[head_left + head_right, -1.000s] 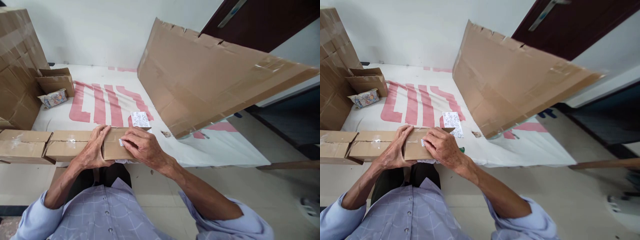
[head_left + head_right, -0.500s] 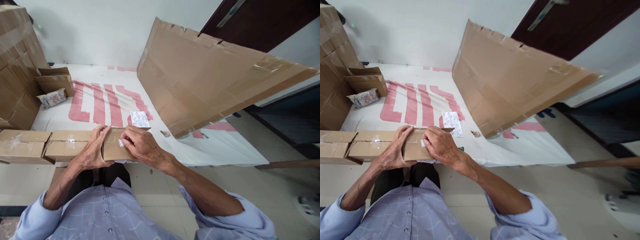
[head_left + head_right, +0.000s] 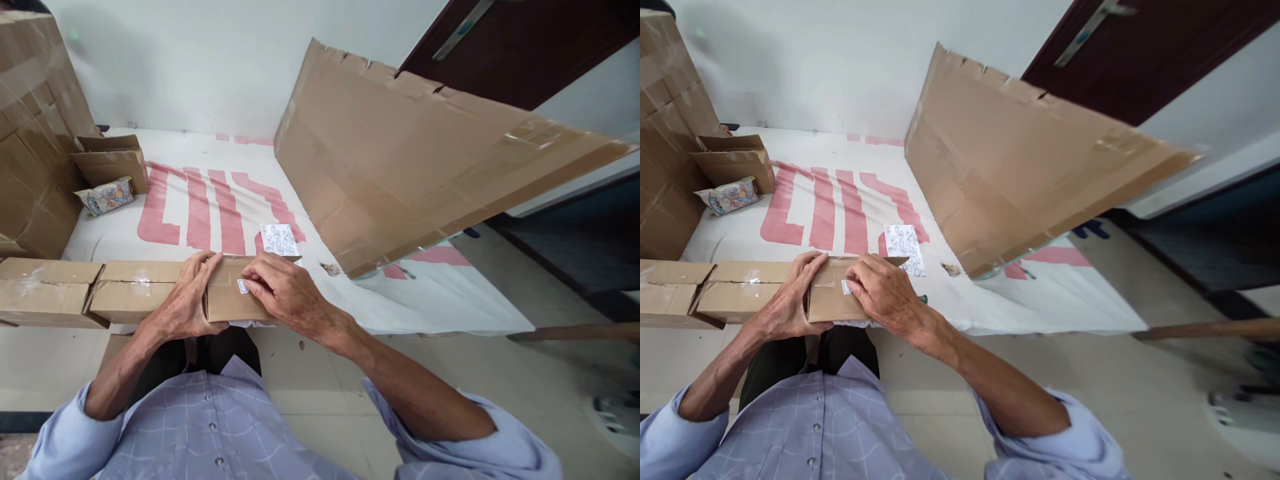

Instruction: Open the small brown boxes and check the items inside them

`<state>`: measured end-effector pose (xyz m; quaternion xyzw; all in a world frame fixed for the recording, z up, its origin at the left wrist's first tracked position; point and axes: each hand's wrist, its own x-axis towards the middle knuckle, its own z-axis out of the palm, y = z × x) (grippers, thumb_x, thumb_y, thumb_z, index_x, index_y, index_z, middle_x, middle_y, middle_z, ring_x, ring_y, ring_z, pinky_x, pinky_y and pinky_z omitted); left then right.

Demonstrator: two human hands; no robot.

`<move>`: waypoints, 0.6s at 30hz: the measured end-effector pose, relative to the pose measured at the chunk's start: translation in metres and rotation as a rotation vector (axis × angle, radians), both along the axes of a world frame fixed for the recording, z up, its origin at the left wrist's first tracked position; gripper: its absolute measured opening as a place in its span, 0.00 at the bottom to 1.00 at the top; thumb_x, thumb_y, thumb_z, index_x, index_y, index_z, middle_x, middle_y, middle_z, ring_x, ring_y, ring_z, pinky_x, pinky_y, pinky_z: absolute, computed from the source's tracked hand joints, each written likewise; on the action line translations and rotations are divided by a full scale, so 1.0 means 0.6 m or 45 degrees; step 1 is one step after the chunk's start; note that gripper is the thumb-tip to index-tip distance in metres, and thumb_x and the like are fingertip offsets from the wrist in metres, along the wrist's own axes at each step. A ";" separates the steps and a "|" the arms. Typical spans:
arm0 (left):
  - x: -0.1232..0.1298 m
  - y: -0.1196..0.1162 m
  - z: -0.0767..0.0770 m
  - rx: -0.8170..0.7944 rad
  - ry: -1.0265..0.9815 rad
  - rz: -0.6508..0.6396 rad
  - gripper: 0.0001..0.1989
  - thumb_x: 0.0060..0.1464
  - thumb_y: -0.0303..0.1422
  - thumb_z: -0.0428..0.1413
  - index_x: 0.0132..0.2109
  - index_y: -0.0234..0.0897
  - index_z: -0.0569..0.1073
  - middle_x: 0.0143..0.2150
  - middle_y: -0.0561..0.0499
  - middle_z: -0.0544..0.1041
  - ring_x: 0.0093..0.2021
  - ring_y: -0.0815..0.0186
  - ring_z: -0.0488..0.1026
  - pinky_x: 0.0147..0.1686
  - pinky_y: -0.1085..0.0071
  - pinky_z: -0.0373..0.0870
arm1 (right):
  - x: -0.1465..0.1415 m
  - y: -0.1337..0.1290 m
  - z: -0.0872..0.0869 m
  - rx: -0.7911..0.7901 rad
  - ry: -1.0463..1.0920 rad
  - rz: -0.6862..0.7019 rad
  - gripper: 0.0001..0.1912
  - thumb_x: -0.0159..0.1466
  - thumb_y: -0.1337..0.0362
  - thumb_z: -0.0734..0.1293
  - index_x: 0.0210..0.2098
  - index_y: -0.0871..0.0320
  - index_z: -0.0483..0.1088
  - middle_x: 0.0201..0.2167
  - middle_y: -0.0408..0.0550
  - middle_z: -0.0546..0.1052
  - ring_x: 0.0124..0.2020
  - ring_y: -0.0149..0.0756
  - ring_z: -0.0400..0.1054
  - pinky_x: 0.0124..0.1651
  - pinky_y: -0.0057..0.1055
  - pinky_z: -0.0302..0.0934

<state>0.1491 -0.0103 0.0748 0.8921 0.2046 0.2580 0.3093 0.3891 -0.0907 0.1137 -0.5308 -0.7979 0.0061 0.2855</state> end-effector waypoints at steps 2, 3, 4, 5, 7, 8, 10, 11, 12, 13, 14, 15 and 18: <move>0.000 -0.001 0.001 0.000 0.001 0.003 0.65 0.42 0.34 0.75 0.79 0.47 0.46 0.74 0.34 0.56 0.76 0.35 0.57 0.73 0.35 0.62 | 0.001 0.001 0.000 0.008 -0.016 0.017 0.08 0.74 0.70 0.65 0.37 0.53 0.69 0.35 0.48 0.79 0.38 0.40 0.74 0.42 0.36 0.67; -0.001 -0.002 0.002 -0.002 0.002 0.001 0.64 0.43 0.34 0.74 0.79 0.47 0.46 0.74 0.34 0.56 0.76 0.35 0.57 0.73 0.35 0.63 | 0.000 0.002 -0.001 0.007 -0.017 0.021 0.09 0.74 0.70 0.64 0.36 0.53 0.69 0.34 0.48 0.79 0.37 0.40 0.73 0.41 0.35 0.66; -0.001 -0.002 0.002 -0.004 0.003 0.000 0.64 0.43 0.34 0.74 0.79 0.48 0.46 0.74 0.34 0.56 0.76 0.35 0.57 0.73 0.35 0.63 | 0.000 0.003 -0.001 0.004 -0.017 0.019 0.10 0.74 0.70 0.63 0.36 0.53 0.69 0.34 0.47 0.79 0.36 0.39 0.73 0.41 0.35 0.66; -0.001 -0.002 0.003 -0.005 0.006 -0.001 0.64 0.43 0.33 0.74 0.79 0.48 0.46 0.74 0.34 0.56 0.76 0.35 0.57 0.73 0.36 0.63 | 0.000 0.005 -0.002 -0.003 -0.021 0.013 0.10 0.74 0.70 0.63 0.35 0.53 0.68 0.33 0.47 0.78 0.36 0.38 0.73 0.40 0.35 0.65; 0.000 -0.002 0.003 -0.004 0.007 0.005 0.65 0.42 0.33 0.74 0.79 0.48 0.47 0.74 0.35 0.56 0.76 0.35 0.57 0.74 0.36 0.63 | 0.000 0.008 -0.003 -0.017 -0.037 -0.002 0.10 0.74 0.70 0.63 0.35 0.53 0.68 0.33 0.47 0.78 0.35 0.38 0.72 0.40 0.35 0.65; 0.000 -0.002 0.003 -0.002 0.006 0.006 0.65 0.42 0.33 0.74 0.79 0.48 0.47 0.74 0.34 0.56 0.76 0.35 0.57 0.74 0.36 0.63 | 0.000 0.009 -0.003 -0.027 -0.049 -0.006 0.10 0.73 0.70 0.63 0.35 0.54 0.68 0.33 0.47 0.78 0.35 0.39 0.71 0.40 0.35 0.65; 0.000 -0.002 0.003 -0.001 0.001 0.004 0.65 0.42 0.33 0.74 0.79 0.47 0.47 0.74 0.34 0.56 0.76 0.35 0.57 0.74 0.36 0.63 | 0.000 0.011 -0.003 -0.042 -0.075 -0.009 0.09 0.73 0.70 0.62 0.36 0.54 0.68 0.33 0.48 0.77 0.35 0.39 0.71 0.40 0.35 0.64; 0.000 -0.002 0.003 -0.001 0.000 0.001 0.64 0.42 0.33 0.74 0.80 0.47 0.47 0.74 0.34 0.56 0.76 0.35 0.57 0.74 0.36 0.63 | 0.000 0.011 -0.003 -0.048 -0.084 -0.010 0.09 0.73 0.70 0.62 0.36 0.54 0.67 0.33 0.48 0.77 0.35 0.39 0.70 0.39 0.35 0.63; 0.000 -0.002 0.003 0.002 0.000 0.000 0.65 0.42 0.33 0.74 0.79 0.47 0.47 0.74 0.34 0.56 0.76 0.35 0.57 0.74 0.36 0.63 | -0.001 0.011 -0.004 -0.052 -0.092 -0.012 0.09 0.74 0.69 0.61 0.36 0.54 0.67 0.34 0.48 0.77 0.35 0.39 0.70 0.39 0.35 0.63; 0.000 -0.002 0.003 0.006 0.001 0.000 0.65 0.42 0.33 0.75 0.79 0.47 0.47 0.74 0.34 0.56 0.76 0.35 0.57 0.73 0.36 0.63 | -0.001 0.011 -0.004 -0.056 -0.098 -0.016 0.09 0.74 0.69 0.61 0.36 0.54 0.67 0.34 0.49 0.77 0.36 0.39 0.70 0.39 0.35 0.62; 0.000 -0.002 0.003 0.012 0.002 0.002 0.65 0.42 0.33 0.75 0.79 0.47 0.47 0.74 0.34 0.56 0.76 0.35 0.58 0.73 0.36 0.63 | -0.001 0.011 -0.004 -0.057 -0.098 -0.021 0.09 0.74 0.69 0.61 0.36 0.54 0.66 0.34 0.49 0.77 0.36 0.39 0.70 0.39 0.35 0.62; 0.000 -0.001 0.002 0.018 0.005 0.002 0.65 0.42 0.33 0.74 0.79 0.46 0.47 0.74 0.34 0.56 0.76 0.35 0.58 0.73 0.36 0.63 | -0.002 0.010 -0.004 -0.059 -0.094 -0.023 0.09 0.74 0.69 0.60 0.36 0.53 0.66 0.34 0.49 0.77 0.36 0.39 0.70 0.39 0.35 0.62; 0.000 0.000 0.001 0.024 0.010 0.000 0.64 0.43 0.33 0.74 0.79 0.47 0.46 0.74 0.34 0.56 0.76 0.36 0.57 0.73 0.36 0.63 | 0.000 0.008 -0.004 -0.085 -0.057 -0.014 0.10 0.74 0.69 0.60 0.36 0.53 0.65 0.34 0.48 0.77 0.37 0.39 0.70 0.40 0.35 0.62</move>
